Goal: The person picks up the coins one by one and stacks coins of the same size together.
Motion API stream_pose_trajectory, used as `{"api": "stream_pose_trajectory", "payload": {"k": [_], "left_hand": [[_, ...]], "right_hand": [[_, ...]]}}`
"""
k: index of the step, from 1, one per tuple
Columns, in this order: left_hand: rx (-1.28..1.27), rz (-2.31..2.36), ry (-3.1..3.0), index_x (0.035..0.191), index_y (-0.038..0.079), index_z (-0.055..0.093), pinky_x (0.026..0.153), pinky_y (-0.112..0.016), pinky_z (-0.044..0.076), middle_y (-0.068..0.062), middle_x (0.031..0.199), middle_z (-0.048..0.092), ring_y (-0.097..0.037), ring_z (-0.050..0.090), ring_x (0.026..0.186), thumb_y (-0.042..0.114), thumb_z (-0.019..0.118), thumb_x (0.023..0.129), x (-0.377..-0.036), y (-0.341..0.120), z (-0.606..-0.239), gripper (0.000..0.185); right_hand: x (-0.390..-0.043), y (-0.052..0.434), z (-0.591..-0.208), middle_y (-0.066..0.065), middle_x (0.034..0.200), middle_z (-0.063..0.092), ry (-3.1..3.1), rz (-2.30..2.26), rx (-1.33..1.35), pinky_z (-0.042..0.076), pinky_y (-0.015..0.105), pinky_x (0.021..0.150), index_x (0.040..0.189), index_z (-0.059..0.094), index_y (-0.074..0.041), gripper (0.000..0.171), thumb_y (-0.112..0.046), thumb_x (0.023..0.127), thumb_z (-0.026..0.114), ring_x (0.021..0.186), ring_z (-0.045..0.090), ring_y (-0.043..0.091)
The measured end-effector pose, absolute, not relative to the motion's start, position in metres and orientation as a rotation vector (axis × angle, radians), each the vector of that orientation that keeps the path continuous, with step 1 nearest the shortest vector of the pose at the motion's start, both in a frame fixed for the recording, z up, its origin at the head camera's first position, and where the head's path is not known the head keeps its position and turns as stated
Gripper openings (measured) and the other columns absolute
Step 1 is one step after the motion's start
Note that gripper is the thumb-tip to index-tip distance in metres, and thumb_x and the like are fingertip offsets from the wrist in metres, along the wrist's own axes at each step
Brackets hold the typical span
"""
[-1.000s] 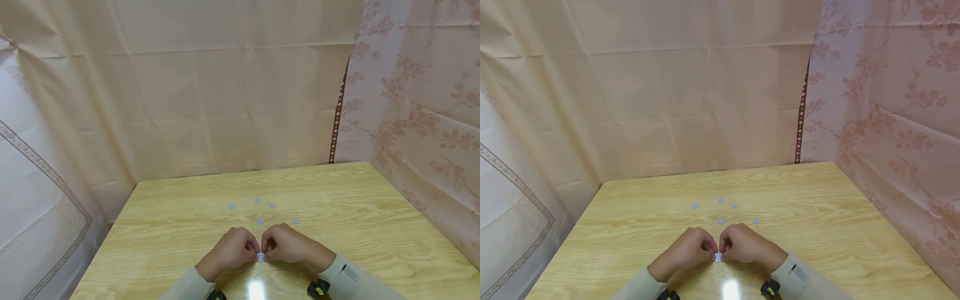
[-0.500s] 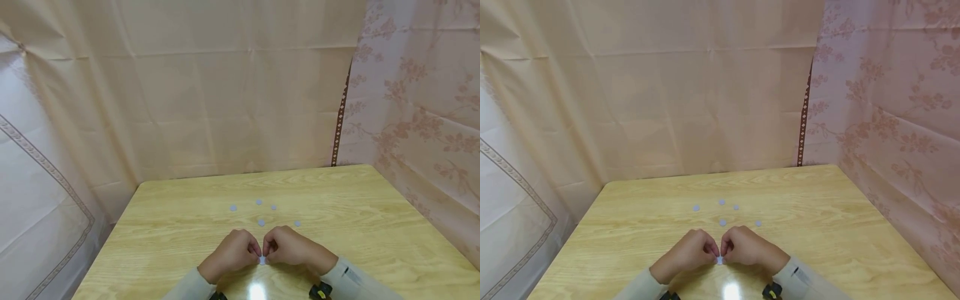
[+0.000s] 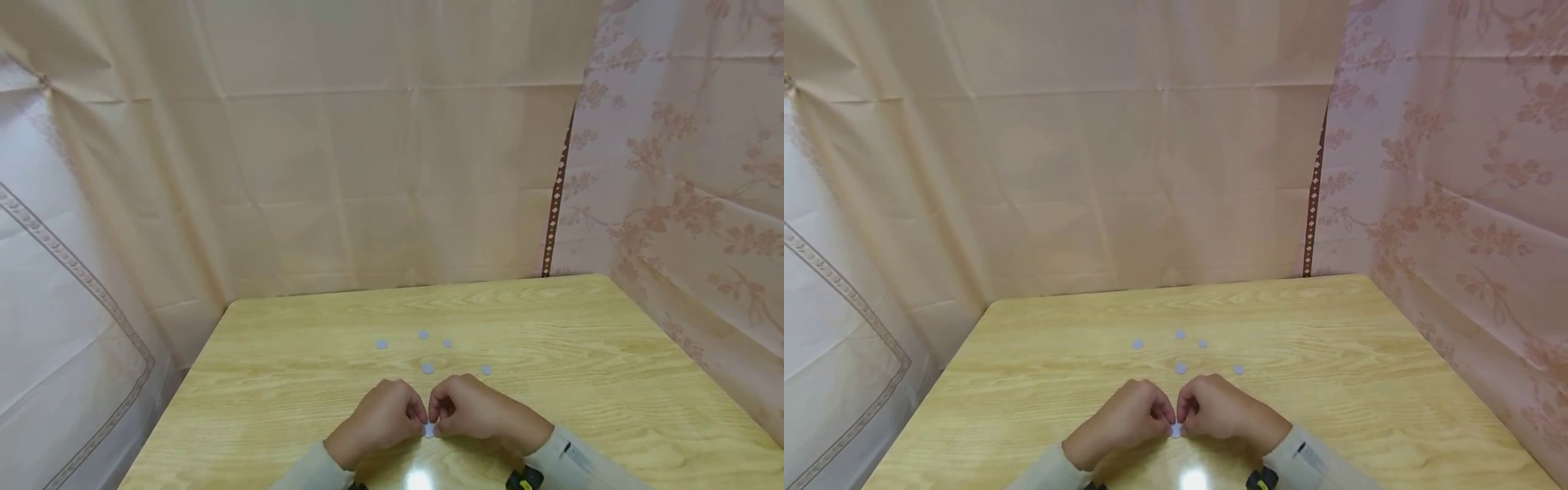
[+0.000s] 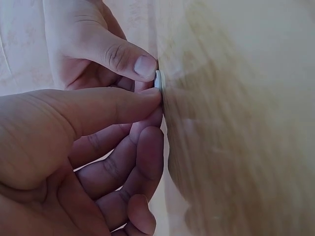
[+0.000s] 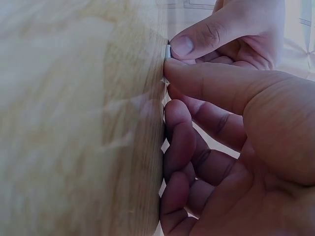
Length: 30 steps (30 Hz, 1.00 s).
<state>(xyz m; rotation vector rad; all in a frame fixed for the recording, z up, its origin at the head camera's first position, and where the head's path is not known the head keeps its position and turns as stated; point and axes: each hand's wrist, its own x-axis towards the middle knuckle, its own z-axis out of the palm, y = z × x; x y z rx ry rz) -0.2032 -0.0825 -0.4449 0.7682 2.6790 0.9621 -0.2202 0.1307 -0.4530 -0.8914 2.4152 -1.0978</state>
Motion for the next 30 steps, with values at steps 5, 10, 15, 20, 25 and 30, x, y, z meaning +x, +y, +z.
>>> {"api": "stream_pose_trajectory", "payload": {"k": [5,10,15,20,25,30], "left_hand": [[0.786,0.909,2.72,0.078,0.018,0.078,0.062,-0.016,0.049,0.016,0.069,0.068,0.005,0.057,0.061,0.006,0.087,0.078,-0.203,-0.0797,-0.4466,0.014],[0.769,0.904,2.738,0.076,0.018,0.078,0.058,-0.017,0.048,0.017,0.067,0.066,0.004,0.055,0.058,0.006,0.087,0.077,-0.201,-0.0789,-0.4483,0.015],[0.764,0.847,2.787,0.073,0.019,0.075,0.053,-0.017,0.046,0.017,0.064,0.064,0.002,0.053,0.053,0.01,0.088,0.078,-0.1993,-0.0797,-0.4426,0.017],[0.77,0.798,2.812,0.068,0.021,0.072,0.049,-0.018,0.045,0.018,0.061,0.06,0.001,0.05,0.052,0.013,0.088,0.078,-0.1988,-0.0804,-0.4419,0.021],[0.77,0.784,2.812,0.067,0.021,0.073,0.048,-0.018,0.044,0.019,0.06,0.059,0.002,0.049,0.051,0.014,0.088,0.078,-0.1988,-0.0801,-0.443,0.02],[0.78,0.785,2.792,0.069,0.02,0.075,0.049,-0.017,0.045,0.018,0.061,0.06,0.001,0.05,0.051,0.012,0.086,0.08,-0.1998,-0.0823,-0.4396,0.017]], "right_hand": [[-0.2193,0.1323,-0.4533,-0.007,0.071,0.062,2.407,-1.106,-0.888,0.045,0.019,0.059,0.088,0.072,-0.017,0.015,-0.009,0.083,0.084,0.063,0.053,0.001],[-0.219,0.1326,-0.4542,-0.007,0.07,0.062,2.392,-1.108,-0.892,0.045,0.02,0.06,0.089,0.073,-0.018,0.015,-0.01,0.084,0.084,0.063,0.053,0.001],[-0.2206,0.1313,-0.4531,-0.008,0.069,0.061,2.407,-1.099,-0.91,0.043,0.018,0.057,0.087,0.073,-0.019,0.014,-0.009,0.085,0.083,0.06,0.051,0.001],[-0.2204,0.1306,-0.4507,-0.008,0.068,0.06,2.404,-1.096,-0.912,0.041,0.018,0.054,0.086,0.072,-0.017,0.013,-0.007,0.085,0.081,0.059,0.05,0.001],[-0.2204,0.1311,-0.4513,-0.008,0.069,0.061,2.402,-1.098,-0.897,0.041,0.018,0.055,0.086,0.072,-0.017,0.013,-0.008,0.085,0.082,0.06,0.05,0.001],[-0.221,0.1317,-0.4512,-0.008,0.069,0.061,2.404,-1.087,-0.896,0.042,0.018,0.056,0.086,0.073,-0.018,0.013,-0.011,0.085,0.084,0.06,0.05,0.001]]}}
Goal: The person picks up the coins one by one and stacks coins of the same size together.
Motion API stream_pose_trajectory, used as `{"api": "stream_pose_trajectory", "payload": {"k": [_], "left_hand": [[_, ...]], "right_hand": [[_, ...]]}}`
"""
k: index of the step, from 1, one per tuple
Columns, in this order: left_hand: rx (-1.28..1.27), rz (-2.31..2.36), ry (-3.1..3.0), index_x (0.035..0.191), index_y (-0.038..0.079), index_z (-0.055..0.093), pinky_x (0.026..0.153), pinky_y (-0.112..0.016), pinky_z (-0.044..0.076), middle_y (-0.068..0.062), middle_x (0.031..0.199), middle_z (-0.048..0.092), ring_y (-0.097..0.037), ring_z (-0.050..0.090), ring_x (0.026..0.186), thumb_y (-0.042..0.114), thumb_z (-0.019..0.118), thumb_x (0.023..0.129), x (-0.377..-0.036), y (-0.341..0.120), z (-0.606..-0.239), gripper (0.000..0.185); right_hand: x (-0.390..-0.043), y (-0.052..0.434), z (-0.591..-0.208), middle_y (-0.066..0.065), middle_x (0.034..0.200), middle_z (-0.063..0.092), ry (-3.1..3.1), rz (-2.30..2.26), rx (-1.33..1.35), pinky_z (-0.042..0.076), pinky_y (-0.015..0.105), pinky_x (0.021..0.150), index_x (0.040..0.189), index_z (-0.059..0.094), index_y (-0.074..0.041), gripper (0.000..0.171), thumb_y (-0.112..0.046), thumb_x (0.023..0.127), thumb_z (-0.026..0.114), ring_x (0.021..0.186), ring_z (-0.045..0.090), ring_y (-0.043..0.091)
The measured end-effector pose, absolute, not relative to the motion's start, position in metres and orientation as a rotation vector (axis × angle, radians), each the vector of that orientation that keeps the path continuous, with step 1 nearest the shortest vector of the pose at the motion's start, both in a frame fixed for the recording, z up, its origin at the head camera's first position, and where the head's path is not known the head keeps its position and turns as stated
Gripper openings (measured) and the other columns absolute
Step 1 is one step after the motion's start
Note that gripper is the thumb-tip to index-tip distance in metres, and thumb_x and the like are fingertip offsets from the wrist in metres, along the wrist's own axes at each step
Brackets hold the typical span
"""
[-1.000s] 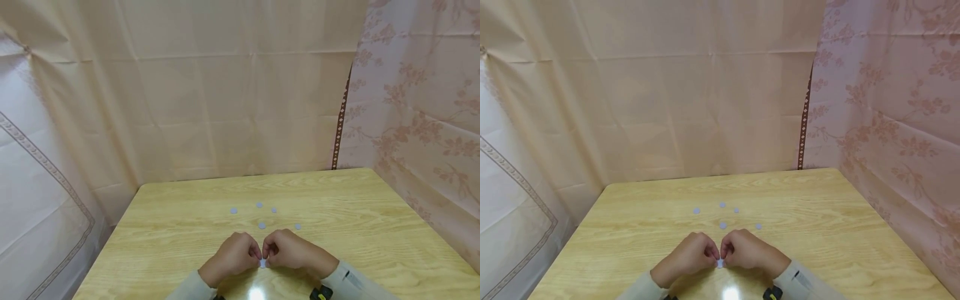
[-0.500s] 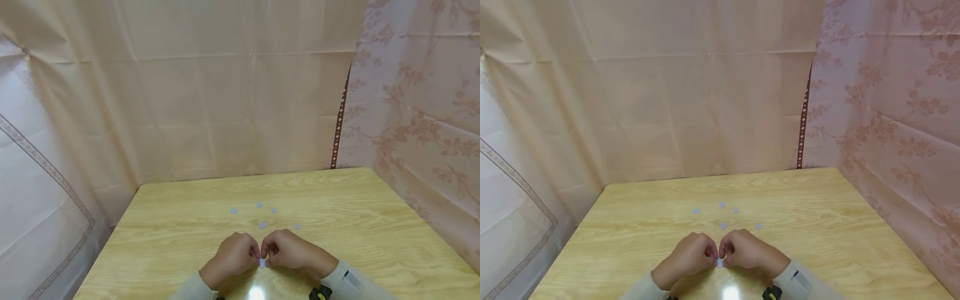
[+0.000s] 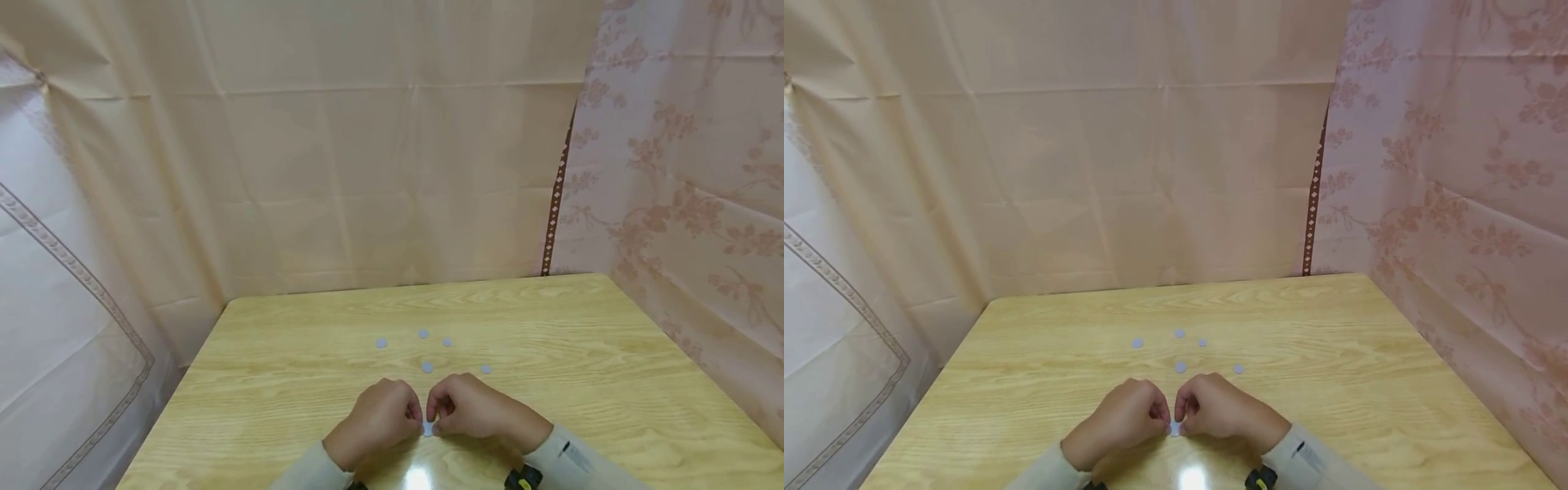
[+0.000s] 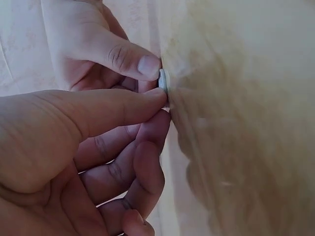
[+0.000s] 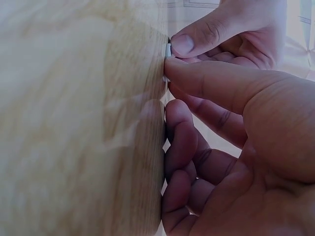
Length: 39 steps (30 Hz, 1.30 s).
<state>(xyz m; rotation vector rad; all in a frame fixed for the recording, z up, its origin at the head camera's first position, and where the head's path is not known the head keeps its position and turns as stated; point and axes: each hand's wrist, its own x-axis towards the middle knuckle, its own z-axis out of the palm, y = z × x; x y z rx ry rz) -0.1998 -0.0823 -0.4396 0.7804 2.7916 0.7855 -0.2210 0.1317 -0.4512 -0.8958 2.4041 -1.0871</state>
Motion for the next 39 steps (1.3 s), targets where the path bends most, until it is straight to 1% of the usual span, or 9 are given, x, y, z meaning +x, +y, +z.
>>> {"api": "stream_pose_trajectory", "payload": {"k": [6,10,16,20,26,30,34,39], "left_hand": [[0.773,0.79,2.831,0.07,0.019,0.075,0.054,-0.019,0.046,0.015,0.068,0.065,0.001,0.052,0.058,0.011,0.083,0.08,-0.207,-0.089,-0.432,0.015],[0.74,0.772,2.859,0.071,0.02,0.075,0.057,-0.022,0.047,0.015,0.072,0.067,0.0,0.055,0.063,0.014,0.082,0.08,-0.213,-0.093,-0.428,0.013],[0.673,0.736,2.904,0.073,0.021,0.075,0.056,-0.024,0.047,0.014,0.07,0.067,-0.002,0.056,0.061,0.019,0.083,0.084,-0.224,-0.097,-0.419,0.014],[0.603,0.765,2.919,0.075,0.021,0.074,0.056,-0.026,0.048,0.012,0.072,0.068,-0.005,0.058,0.061,0.021,0.083,0.087,-0.233,-0.102,-0.405,0.015],[0.456,0.937,3.0,0.086,0.021,0.075,0.058,-0.03,0.048,0.009,0.08,0.068,-0.011,0.06,0.068,0.028,0.079,0.092,-0.253,-0.115,-0.372,0.01],[0.32,1.109,3.066,0.092,0.022,0.077,0.061,-0.031,0.049,0.007,0.084,0.069,-0.014,0.061,0.075,0.031,0.08,0.091,-0.265,-0.126,-0.355,0.01],[0.245,1.248,3.127,0.101,0.02,0.079,0.064,-0.031,0.05,0.004,0.09,0.071,-0.017,0.065,0.082,0.033,0.08,0.091,-0.277,-0.135,-0.352,0.016],[0.192,1.339,3.125,0.108,0.02,0.079,0.067,-0.032,0.051,0.002,0.095,0.072,-0.02,0.066,0.087,0.033,0.081,0.09,-0.29,-0.139,-0.364,0.022]], "right_hand": [[-0.221,0.132,-0.451,-0.007,0.068,0.061,2.399,-1.094,-0.879,0.042,0.019,0.056,0.085,0.073,-0.019,0.012,-0.013,0.085,0.083,0.06,0.051,0.002],[-0.221,0.132,-0.45,-0.007,0.068,0.061,2.388,-1.097,-0.876,0.041,0.019,0.055,0.085,0.073,-0.019,0.012,-0.013,0.086,0.083,0.059,0.05,0.002],[-0.22,0.133,-0.449,-0.007,0.068,0.061,2.388,-1.1,-0.874,0.041,0.019,0.055,0.085,0.073,-0.018,0.012,-0.012,0.086,0.083,0.059,0.05,0.002],[-0.22,0.133,-0.449,-0.007,0.068,0.061,2.378,-1.105,-0.888,0.041,0.018,0.055,0.086,0.073,-0.018,0.011,-0.012,0.086,0.083,0.058,0.05,0.001],[-0.221,0.132,-0.451,-0.007,0.068,0.061,2.377,-1.11,-0.893,0.042,0.018,0.055,0.085,0.072,-0.018,0.012,-0.012,0.086,0.083,0.059,0.051,0.001],[-0.222,0.131,-0.451,-0.007,0.069,0.061,2.363,-1.121,-0.903,0.042,0.018,0.055,0.086,0.073,-0.017,0.011,-0.012,0.087,0.082,0.06,0.05,0.002],[-0.221,0.131,-0.45,-0.006,0.069,0.061,2.361,-1.126,-0.889,0.042,0.018,0.055,0.086,0.073,-0.017,0.011,-0.011,0.087,0.082,0.06,0.05,0.003],[-0.219,0.134,-0.451,-0.007,0.07,0.062,2.373,-1.12,-0.867,0.043,0.019,0.057,0.086,0.073,-0.018,0.01,-0.013,0.087,0.082,0.061,0.051,0.002]]}}
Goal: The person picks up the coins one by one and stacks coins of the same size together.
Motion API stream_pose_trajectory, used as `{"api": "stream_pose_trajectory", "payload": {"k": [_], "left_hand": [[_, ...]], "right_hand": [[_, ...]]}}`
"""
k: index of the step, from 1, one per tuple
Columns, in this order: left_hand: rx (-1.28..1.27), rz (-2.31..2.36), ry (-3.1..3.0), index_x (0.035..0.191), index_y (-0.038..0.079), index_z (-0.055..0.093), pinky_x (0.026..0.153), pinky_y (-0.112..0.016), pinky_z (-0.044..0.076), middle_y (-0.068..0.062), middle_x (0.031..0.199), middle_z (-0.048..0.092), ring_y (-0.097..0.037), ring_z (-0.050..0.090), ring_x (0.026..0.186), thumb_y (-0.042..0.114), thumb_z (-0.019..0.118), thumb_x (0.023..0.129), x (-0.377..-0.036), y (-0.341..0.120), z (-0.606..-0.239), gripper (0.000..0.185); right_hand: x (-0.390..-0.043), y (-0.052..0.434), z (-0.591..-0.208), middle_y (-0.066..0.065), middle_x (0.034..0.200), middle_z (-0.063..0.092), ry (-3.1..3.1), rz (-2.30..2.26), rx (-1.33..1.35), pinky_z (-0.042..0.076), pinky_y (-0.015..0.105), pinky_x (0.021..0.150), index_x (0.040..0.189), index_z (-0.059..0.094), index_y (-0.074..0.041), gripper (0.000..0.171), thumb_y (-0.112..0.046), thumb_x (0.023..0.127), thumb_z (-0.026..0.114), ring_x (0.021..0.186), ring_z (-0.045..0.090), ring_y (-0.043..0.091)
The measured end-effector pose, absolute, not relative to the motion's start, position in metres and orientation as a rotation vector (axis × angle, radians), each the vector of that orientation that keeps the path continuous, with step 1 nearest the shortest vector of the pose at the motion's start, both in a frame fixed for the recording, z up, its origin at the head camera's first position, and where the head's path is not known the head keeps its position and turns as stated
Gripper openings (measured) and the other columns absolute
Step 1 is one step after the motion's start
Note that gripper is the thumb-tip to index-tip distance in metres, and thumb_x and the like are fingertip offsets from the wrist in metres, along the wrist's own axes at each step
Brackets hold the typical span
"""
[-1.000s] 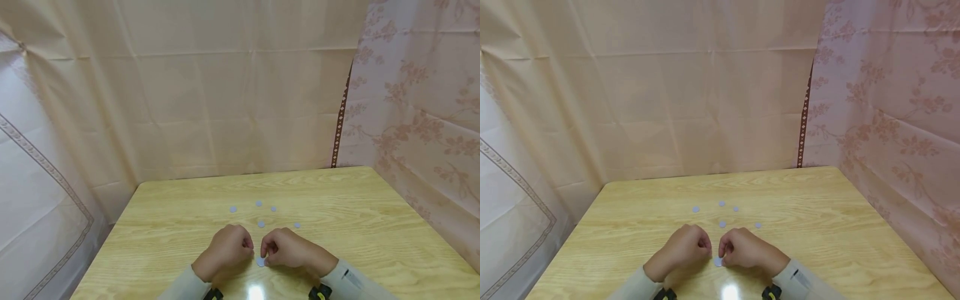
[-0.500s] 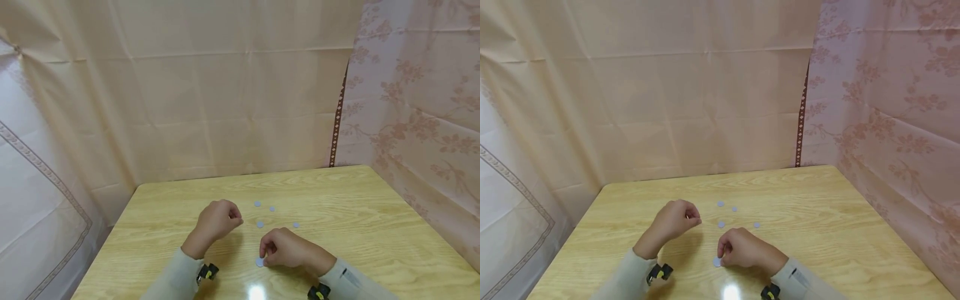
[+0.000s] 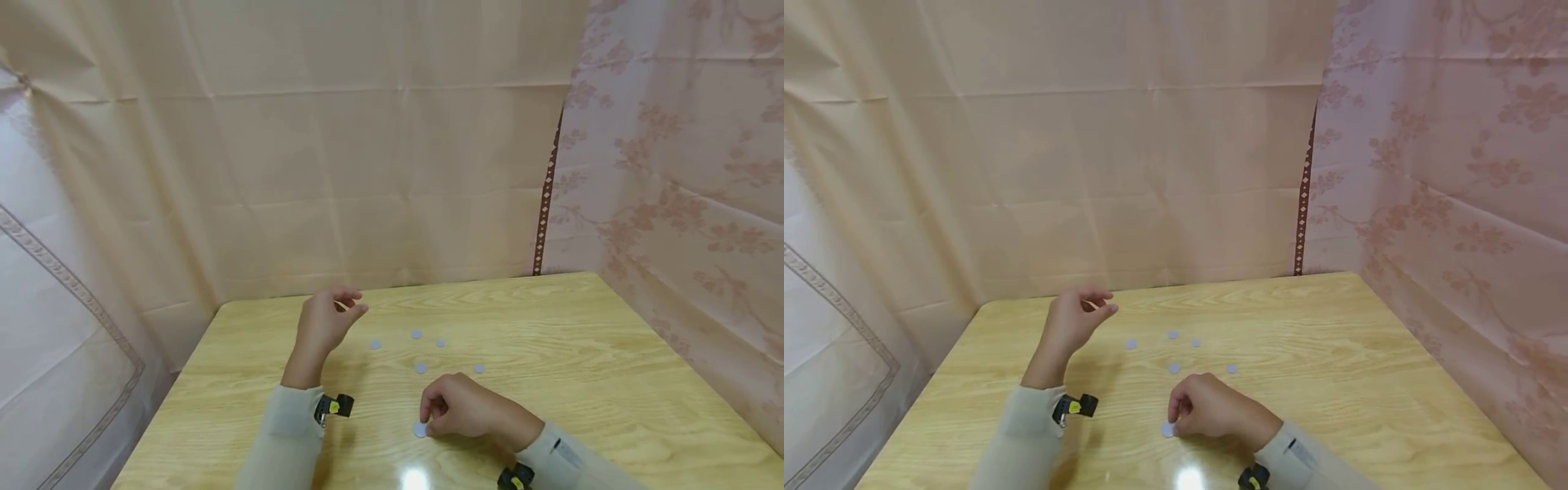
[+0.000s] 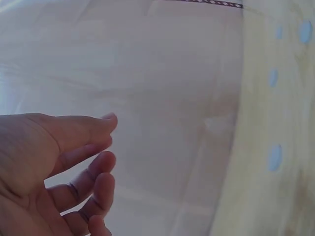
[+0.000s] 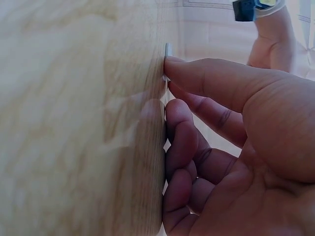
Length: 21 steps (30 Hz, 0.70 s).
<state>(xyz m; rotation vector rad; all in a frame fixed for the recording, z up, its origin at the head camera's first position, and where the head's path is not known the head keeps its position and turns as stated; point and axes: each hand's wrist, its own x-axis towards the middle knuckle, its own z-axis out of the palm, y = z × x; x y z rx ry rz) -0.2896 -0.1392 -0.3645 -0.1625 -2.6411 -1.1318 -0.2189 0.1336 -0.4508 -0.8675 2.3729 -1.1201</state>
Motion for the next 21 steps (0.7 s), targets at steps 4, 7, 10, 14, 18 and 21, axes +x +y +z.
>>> {"api": "stream_pose_trajectory", "payload": {"k": [4,7,10,14,18,21], "left_hand": [[-0.139,-1.195,-2.625,0.109,0.018,0.08,0.073,-0.036,0.055,-0.001,0.099,0.072,-0.023,0.066,0.091,0.03,0.082,0.09,-0.3,-0.143,-0.379,0.022],[-0.121,-1.221,-2.627,0.109,0.016,0.08,0.08,-0.041,0.056,-0.004,0.101,0.072,-0.025,0.067,0.095,0.028,0.082,0.09,-0.307,-0.148,-0.388,0.023],[-0.101,-1.239,-2.655,0.11,0.016,0.08,0.083,-0.043,0.056,-0.004,0.103,0.073,-0.024,0.067,0.097,0.029,0.081,0.091,-0.313,-0.152,-0.395,0.023],[-0.072,-1.269,-2.7,0.11,0.014,0.08,0.082,-0.041,0.056,-0.004,0.104,0.074,-0.023,0.067,0.097,0.025,0.081,0.091,-0.319,-0.156,-0.41,0.022],[-0.028,-1.294,-2.726,0.11,0.011,0.079,0.081,-0.04,0.056,-0.006,0.103,0.074,-0.024,0.066,0.096,0.02,0.081,0.091,-0.321,-0.16,-0.422,0.022],[-0.015,-1.32,-2.74,0.111,0.009,0.079,0.079,-0.038,0.055,-0.007,0.103,0.073,-0.024,0.065,0.095,0.02,0.08,0.091,-0.321,-0.16,-0.429,0.023]], "right_hand": [[-0.218,0.134,-0.452,-0.007,0.069,0.062,2.382,-1.121,-0.861,0.043,0.019,0.057,0.086,0.073,-0.018,0.011,-0.012,0.086,0.082,0.06,0.051,0.002],[-0.219,0.133,-0.453,-0.007,0.069,0.062,2.376,-1.126,-0.869,0.044,0.019,0.057,0.086,0.073,-0.018,0.011,-0.011,0.086,0.082,0.061,0.052,0.001],[-0.22,0.132,-0.453,-0.008,0.07,0.062,2.377,-1.124,-0.877,0.044,0.019,0.058,0.086,0.073,-0.019,0.011,-0.011,0.086,0.082,0.061,0.052,0.001],[-0.22,0.133,-0.453,-0.008,0.07,0.062,2.375,-1.131,-0.868,0.045,0.02,0.058,0.085,0.073,-0.019,0.012,-0.011,0.085,0.082,0.062,0.053,0.002],[-0.218,0.132,-0.454,-0.008,0.07,0.063,2.355,-1.142,-0.869,0.045,0.019,0.058,0.086,0.073,-0.019,0.013,-0.01,0.086,0.082,0.062,0.053,0.002],[-0.219,0.132,-0.454,-0.008,0.07,0.062,2.351,-1.14,-0.872,0.045,0.019,0.058,0.086,0.073,-0.02,0.013,-0.01,0.086,0.082,0.062,0.052,0.001]]}}
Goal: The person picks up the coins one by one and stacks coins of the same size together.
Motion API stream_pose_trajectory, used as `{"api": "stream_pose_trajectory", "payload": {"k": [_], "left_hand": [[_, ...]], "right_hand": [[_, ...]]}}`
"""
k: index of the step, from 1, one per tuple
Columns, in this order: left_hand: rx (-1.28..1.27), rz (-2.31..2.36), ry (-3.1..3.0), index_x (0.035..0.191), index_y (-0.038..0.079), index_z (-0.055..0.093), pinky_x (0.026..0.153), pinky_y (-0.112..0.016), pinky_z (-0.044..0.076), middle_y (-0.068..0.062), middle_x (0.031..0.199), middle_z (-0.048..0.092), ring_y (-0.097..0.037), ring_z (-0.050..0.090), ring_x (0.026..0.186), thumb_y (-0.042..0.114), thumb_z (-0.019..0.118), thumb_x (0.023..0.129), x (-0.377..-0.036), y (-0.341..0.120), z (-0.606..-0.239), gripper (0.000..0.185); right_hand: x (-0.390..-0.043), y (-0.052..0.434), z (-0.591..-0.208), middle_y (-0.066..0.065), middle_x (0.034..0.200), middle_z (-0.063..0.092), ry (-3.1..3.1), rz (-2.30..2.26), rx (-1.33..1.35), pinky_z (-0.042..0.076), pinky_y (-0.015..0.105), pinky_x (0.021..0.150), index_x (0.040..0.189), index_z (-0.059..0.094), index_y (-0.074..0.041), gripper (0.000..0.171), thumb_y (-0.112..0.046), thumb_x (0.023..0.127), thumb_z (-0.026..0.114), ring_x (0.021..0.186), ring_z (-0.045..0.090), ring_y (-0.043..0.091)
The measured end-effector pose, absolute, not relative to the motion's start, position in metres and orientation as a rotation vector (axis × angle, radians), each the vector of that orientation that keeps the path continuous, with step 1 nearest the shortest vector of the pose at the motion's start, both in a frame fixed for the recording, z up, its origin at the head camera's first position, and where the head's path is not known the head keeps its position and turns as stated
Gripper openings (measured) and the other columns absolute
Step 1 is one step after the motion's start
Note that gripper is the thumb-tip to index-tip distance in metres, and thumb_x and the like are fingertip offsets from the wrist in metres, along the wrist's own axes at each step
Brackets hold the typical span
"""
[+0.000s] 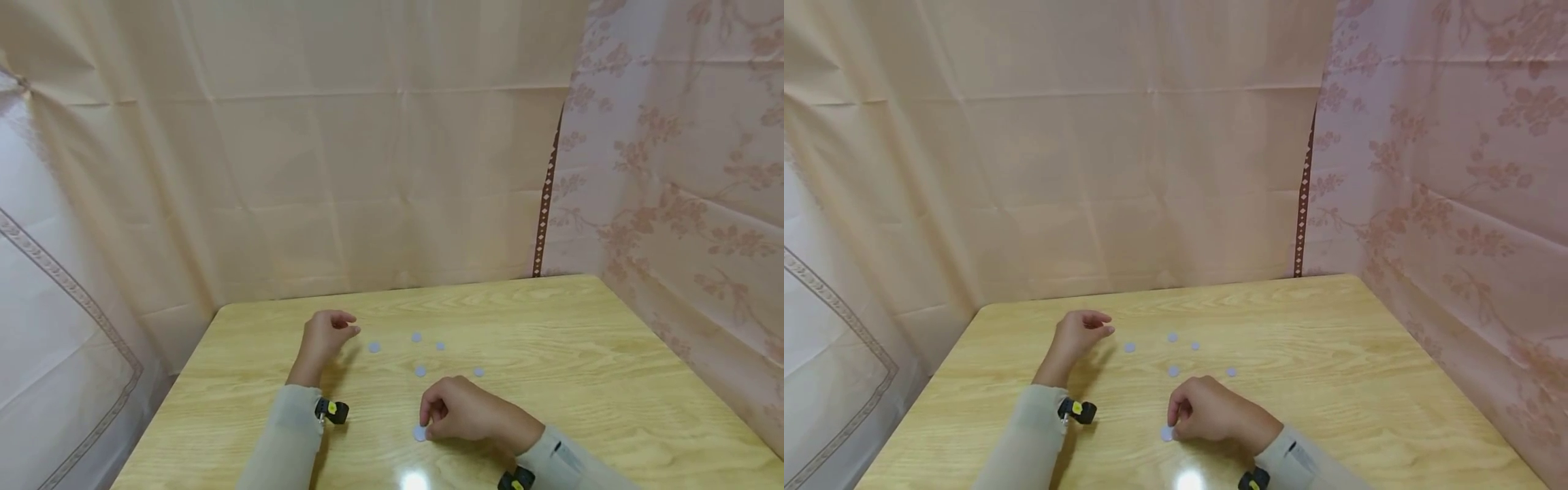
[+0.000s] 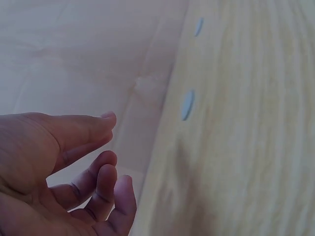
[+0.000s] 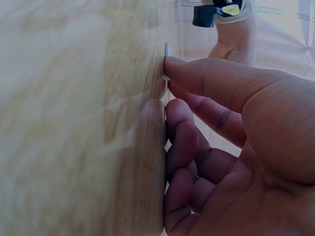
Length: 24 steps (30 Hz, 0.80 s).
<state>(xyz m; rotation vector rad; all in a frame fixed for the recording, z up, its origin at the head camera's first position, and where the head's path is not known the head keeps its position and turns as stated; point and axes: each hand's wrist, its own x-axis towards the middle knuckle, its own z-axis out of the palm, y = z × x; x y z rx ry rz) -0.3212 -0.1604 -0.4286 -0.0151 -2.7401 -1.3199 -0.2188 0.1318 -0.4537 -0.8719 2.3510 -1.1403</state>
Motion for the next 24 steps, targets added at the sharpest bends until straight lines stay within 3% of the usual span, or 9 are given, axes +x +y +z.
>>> {"api": "stream_pose_trajectory", "payload": {"k": [7,14,20,24], "left_hand": [[-0.056,-1.352,-2.815,0.116,0.01,0.078,0.073,-0.033,0.05,-0.006,0.101,0.069,-0.022,0.061,0.09,0.019,0.075,0.096,-0.321,-0.153,-0.442,0.022],[-0.117,-1.307,-2.926,0.122,0.014,0.076,0.088,-0.043,0.053,-0.008,0.115,0.07,-0.023,0.062,0.102,0.024,0.068,0.1,-0.321,-0.144,-0.453,0.025],[-0.159,-1.267,-2.967,0.124,0.013,0.075,0.085,-0.042,0.053,-0.01,0.117,0.07,-0.025,0.062,0.101,0.023,0.07,0.099,-0.319,-0.142,-0.455,0.028],[-0.21,-1.2,-2.977,0.123,0.014,0.076,0.091,-0.046,0.053,-0.01,0.121,0.072,-0.027,0.065,0.108,0.022,0.071,0.098,-0.318,-0.141,-0.454,0.027]], "right_hand": [[-0.22,0.132,-0.454,-0.008,0.07,0.063,2.363,-1.135,-0.895,0.045,0.019,0.058,0.086,0.073,-0.019,0.011,-0.011,0.086,0.082,0.062,0.053,0.001],[-0.219,0.132,-0.453,-0.008,0.07,0.062,2.367,-1.132,-0.888,0.044,0.019,0.057,0.086,0.073,-0.019,0.011,-0.012,0.087,0.082,0.061,0.052,0.001],[-0.219,0.132,-0.451,-0.008,0.07,0.062,2.364,-1.125,-0.885,0.044,0.019,0.057,0.086,0.073,-0.019,0.011,-0.013,0.087,0.082,0.061,0.052,0.001],[-0.219,0.132,-0.451,-0.007,0.071,0.063,2.367,-1.123,-0.889,0.044,0.019,0.058,0.086,0.073,-0.019,0.011,-0.013,0.087,0.083,0.062,0.052,0.002]]}}
